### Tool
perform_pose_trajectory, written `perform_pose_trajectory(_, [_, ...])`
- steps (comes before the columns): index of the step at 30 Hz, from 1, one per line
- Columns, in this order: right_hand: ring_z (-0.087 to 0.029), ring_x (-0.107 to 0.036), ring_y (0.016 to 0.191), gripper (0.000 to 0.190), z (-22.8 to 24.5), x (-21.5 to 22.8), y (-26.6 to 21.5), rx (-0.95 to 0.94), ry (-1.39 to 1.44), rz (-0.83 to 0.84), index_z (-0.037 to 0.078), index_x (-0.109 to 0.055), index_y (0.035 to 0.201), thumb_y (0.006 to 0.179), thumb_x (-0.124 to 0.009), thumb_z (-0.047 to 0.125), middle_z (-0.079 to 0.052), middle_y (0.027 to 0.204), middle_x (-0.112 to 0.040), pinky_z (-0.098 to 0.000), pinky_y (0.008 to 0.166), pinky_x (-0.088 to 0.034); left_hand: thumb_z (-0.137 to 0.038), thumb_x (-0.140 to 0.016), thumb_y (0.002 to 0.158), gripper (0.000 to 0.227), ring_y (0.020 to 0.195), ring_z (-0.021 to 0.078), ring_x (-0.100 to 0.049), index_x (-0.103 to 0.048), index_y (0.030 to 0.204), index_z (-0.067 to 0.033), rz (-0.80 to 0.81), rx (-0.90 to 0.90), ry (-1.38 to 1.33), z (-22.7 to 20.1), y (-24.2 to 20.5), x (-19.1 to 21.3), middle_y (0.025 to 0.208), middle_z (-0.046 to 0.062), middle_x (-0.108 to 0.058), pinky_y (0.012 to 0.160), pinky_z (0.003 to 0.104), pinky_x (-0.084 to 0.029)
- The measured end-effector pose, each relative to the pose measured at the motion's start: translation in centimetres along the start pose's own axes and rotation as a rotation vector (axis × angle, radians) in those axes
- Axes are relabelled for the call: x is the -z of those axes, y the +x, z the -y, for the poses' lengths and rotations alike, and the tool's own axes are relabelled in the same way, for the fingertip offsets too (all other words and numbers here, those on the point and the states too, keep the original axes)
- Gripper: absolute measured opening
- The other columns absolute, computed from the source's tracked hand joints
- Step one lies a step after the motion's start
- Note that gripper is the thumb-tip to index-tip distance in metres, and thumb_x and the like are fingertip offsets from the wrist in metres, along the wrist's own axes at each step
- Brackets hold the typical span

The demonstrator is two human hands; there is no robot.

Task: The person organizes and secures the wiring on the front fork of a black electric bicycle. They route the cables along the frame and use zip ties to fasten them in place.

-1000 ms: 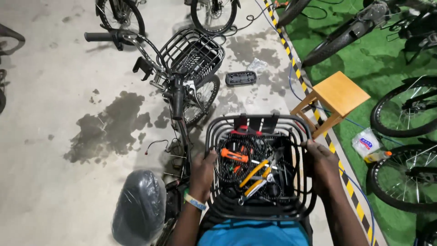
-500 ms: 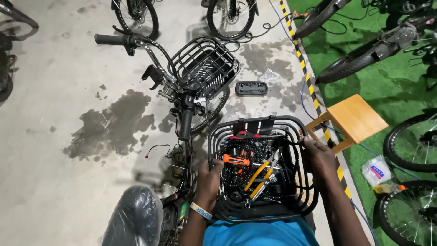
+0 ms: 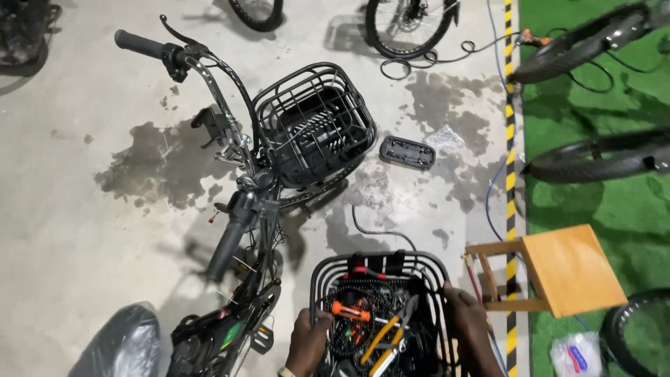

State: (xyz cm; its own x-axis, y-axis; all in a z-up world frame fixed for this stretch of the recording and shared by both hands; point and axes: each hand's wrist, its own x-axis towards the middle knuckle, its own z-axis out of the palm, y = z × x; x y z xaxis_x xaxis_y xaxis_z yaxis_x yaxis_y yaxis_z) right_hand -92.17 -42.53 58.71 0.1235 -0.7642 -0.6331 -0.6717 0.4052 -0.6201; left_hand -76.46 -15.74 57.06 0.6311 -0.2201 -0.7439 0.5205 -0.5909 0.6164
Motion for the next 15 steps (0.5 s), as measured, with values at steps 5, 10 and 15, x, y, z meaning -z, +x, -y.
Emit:
perform_pose_trajectory(5, [-0.020, -0.043, 0.063, 0.043, -2.6, -3.7, 10.4, 0.044, 0.051, 0.178, -0.010, -0.074, 0.092, 0.091, -0.063, 0.032, -0.013, 0.070, -0.055, -0.0304, 0.056, -0.031, -0.030, -0.066, 0.073, 0.025, 0.068, 0.0202, -0.063, -0.071, 0.079, -0.0070, -0.250, 0.038, 0.042, 5.5, 7.4, -5.9, 0.069, 0.006, -0.071, 0.070, 0.030, -0.050])
perform_pose_trajectory(10, [-0.019, -0.039, 0.058, 0.045, -4.8, -12.1, 18.5, -0.005, -0.061, 0.273, -0.007, -0.075, 0.095, 0.091, -0.062, 0.036, -0.014, 0.070, -0.054, -0.0319, 0.052, -0.028, -0.036, -0.071, 0.071, 0.029, 0.064, 0.0218, -0.066, -0.068, 0.083, -0.0104, -0.446, 0.129, 0.030, 15.1, 17.4, -11.1, 0.068, 0.006, -0.071, 0.068, 0.032, -0.053])
perform_pose_trajectory(15, [-0.021, -0.047, 0.058, 0.047, -10.3, -22.2, 25.9, 0.182, -0.143, 0.372, -0.006, -0.071, 0.088, 0.093, -0.056, 0.037, -0.013, 0.062, -0.053, -0.0333, 0.056, -0.037, -0.020, -0.066, 0.078, 0.021, 0.067, 0.0213, -0.061, -0.058, 0.091, -0.0066, -0.426, 0.175, -0.163, 24.0, 29.9, -14.4, 0.074, 0.005, -0.064, 0.067, 0.035, -0.051])
